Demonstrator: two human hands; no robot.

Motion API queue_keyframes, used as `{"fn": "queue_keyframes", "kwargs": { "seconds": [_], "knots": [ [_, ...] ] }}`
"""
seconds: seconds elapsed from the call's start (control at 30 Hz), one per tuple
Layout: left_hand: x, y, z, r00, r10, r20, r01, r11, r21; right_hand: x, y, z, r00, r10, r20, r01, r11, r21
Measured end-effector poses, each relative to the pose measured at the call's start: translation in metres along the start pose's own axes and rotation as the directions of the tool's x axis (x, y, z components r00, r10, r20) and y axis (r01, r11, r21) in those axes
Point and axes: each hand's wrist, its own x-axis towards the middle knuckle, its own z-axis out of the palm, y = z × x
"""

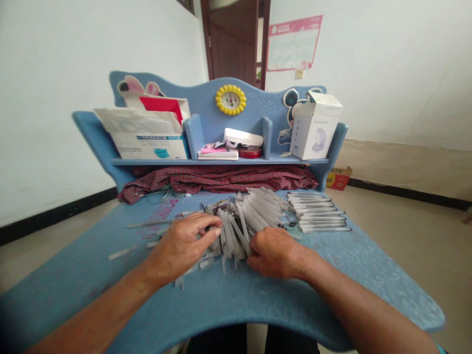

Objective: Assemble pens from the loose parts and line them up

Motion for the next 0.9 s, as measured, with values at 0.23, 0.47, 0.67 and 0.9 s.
{"fn": "queue_keyframes", "kwargs": {
  "seconds": [0.23, 0.47, 0.67, 0.9],
  "knots": [
    [-0.004, 0.0, 0.006, 0.968, 0.226, -0.112, -0.221, 0.974, 0.055, -0.006, 0.013, -0.007, 0.98, 0.058, -0.19, 0.005, 0.95, 0.313],
    [-0.006, 0.008, 0.007, 0.891, 0.444, -0.098, -0.429, 0.893, 0.139, -0.009, 0.003, -0.003, 0.962, -0.098, -0.256, 0.229, 0.799, 0.556],
    [-0.005, 0.002, 0.01, 0.889, 0.456, -0.022, -0.45, 0.884, 0.127, -0.011, 0.017, -0.008, 0.974, -0.132, -0.184, 0.22, 0.74, 0.635],
    [-0.003, -0.011, 0.009, 0.924, 0.336, -0.184, -0.298, 0.932, 0.205, -0.012, 0.038, -0.018, 0.977, -0.192, 0.093, 0.16, 0.949, 0.271]
  ]
}}
